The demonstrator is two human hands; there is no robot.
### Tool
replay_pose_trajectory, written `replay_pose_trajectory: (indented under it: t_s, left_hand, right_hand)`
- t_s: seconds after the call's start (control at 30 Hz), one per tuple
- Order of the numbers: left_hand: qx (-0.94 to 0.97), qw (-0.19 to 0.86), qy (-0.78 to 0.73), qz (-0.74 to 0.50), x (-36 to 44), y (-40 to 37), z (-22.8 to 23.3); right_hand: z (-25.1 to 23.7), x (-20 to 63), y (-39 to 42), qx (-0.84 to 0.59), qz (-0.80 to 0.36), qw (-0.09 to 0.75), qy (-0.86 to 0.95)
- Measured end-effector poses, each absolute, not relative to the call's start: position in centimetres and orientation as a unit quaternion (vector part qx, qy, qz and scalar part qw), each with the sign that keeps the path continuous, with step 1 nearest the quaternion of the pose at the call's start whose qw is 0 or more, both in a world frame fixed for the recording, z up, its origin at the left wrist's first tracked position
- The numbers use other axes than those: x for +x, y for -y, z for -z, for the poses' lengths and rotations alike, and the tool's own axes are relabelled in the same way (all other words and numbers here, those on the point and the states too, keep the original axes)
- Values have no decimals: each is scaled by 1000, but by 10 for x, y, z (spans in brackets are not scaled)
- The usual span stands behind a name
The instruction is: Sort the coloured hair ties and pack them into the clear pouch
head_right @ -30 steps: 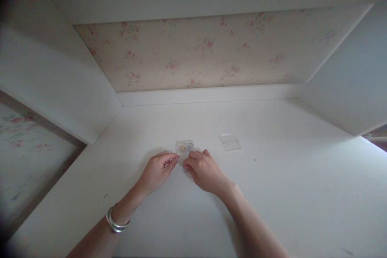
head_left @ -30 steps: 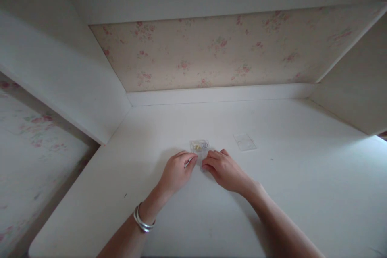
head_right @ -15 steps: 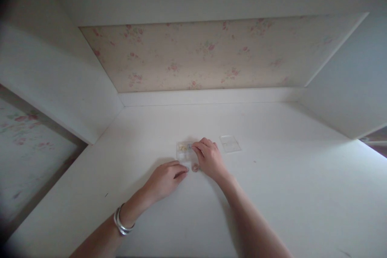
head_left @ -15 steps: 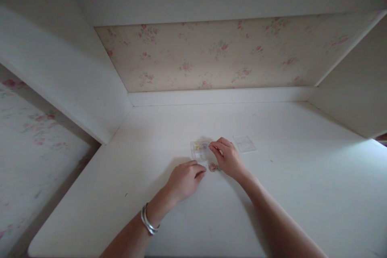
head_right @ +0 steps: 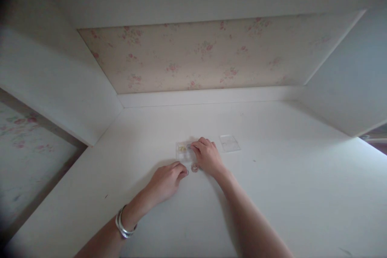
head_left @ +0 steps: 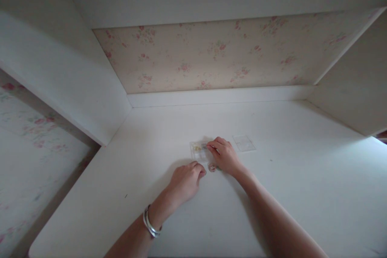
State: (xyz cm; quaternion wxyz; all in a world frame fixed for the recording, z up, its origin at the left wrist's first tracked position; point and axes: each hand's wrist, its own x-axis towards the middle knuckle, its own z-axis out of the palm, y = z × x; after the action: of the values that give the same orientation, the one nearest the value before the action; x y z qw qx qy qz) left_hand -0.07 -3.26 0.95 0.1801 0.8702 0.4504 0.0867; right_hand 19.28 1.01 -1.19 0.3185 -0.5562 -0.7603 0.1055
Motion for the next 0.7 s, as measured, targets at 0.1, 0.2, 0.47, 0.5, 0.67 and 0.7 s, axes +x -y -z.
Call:
replay_pose_trajectory:
  t_s: [0.1,0.2,0.47,0.5,0.67,0.7]
  left_hand:
    - [871,181,-452,-74,-1,34,-12]
    - [865,195,-453,-95,-3,34,-15]
    - [816,250,-468,-229,-4,12,-24]
    - [817,241,-469,-233,-2,7,-25]
    - [831,202,-471,-214,12,-15,-25]
    - [833,195,-474,-207,15,-20,-25]
  right_hand:
    - [8,195,-10,-558,-99,350,746]
    - [0,198,-7,-565,-92,395,718]
    - [-26,205,13,-522,-173,314,774]
    - [-28,205,15,-510,-176,290,791]
    - [-31,205,21,-503,-168,235,814]
    - [-30,205,21,-511,-160,234,811]
